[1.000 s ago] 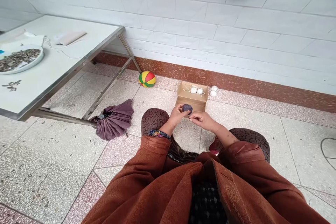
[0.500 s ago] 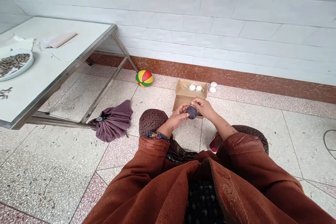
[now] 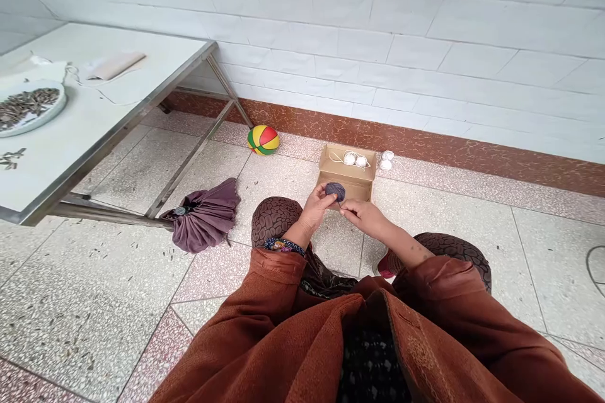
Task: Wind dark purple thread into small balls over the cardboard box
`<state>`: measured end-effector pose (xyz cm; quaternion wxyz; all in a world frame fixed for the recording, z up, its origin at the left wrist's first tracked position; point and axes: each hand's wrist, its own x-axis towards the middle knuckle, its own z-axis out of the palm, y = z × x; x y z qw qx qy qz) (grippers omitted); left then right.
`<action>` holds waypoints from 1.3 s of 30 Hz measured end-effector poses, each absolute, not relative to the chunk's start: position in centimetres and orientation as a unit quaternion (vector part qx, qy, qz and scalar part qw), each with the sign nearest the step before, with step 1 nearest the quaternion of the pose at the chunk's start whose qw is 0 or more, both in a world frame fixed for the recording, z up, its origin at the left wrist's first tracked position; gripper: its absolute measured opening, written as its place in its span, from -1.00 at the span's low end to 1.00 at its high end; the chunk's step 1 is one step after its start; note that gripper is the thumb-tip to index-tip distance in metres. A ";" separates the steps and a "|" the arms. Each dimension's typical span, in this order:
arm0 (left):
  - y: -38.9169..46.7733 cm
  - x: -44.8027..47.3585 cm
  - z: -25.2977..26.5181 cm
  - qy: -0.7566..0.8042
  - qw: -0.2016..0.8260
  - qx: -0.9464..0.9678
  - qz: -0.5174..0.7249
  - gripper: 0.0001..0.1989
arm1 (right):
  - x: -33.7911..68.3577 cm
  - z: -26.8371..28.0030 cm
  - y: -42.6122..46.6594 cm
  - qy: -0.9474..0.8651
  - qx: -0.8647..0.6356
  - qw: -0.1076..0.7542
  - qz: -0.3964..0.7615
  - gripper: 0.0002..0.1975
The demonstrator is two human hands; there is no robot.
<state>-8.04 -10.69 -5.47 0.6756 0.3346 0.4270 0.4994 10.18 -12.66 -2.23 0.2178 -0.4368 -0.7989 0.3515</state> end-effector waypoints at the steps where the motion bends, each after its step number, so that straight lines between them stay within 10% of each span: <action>1: -10.7 -8.0 -5.5 0.440 0.664 0.346 0.496 -0.54 | 10.4 -1.1 -12.7 -0.808 -0.412 0.217 0.360 -0.82; 13: -9.6 -7.6 -3.4 0.281 0.737 0.446 0.422 -0.21 | 12.0 1.1 -4.9 -0.755 -0.457 0.328 0.336 -0.79; 25: -1.1 -8.3 -1.9 0.402 0.671 0.413 0.466 -0.51 | 10.5 -1.2 -5.7 -0.784 -0.458 0.255 0.333 -0.78; 39: -2.6 -7.9 -2.9 0.259 0.723 0.552 0.325 -0.21 | 12.8 0.8 -3.1 -0.603 -0.509 0.439 0.429 -0.71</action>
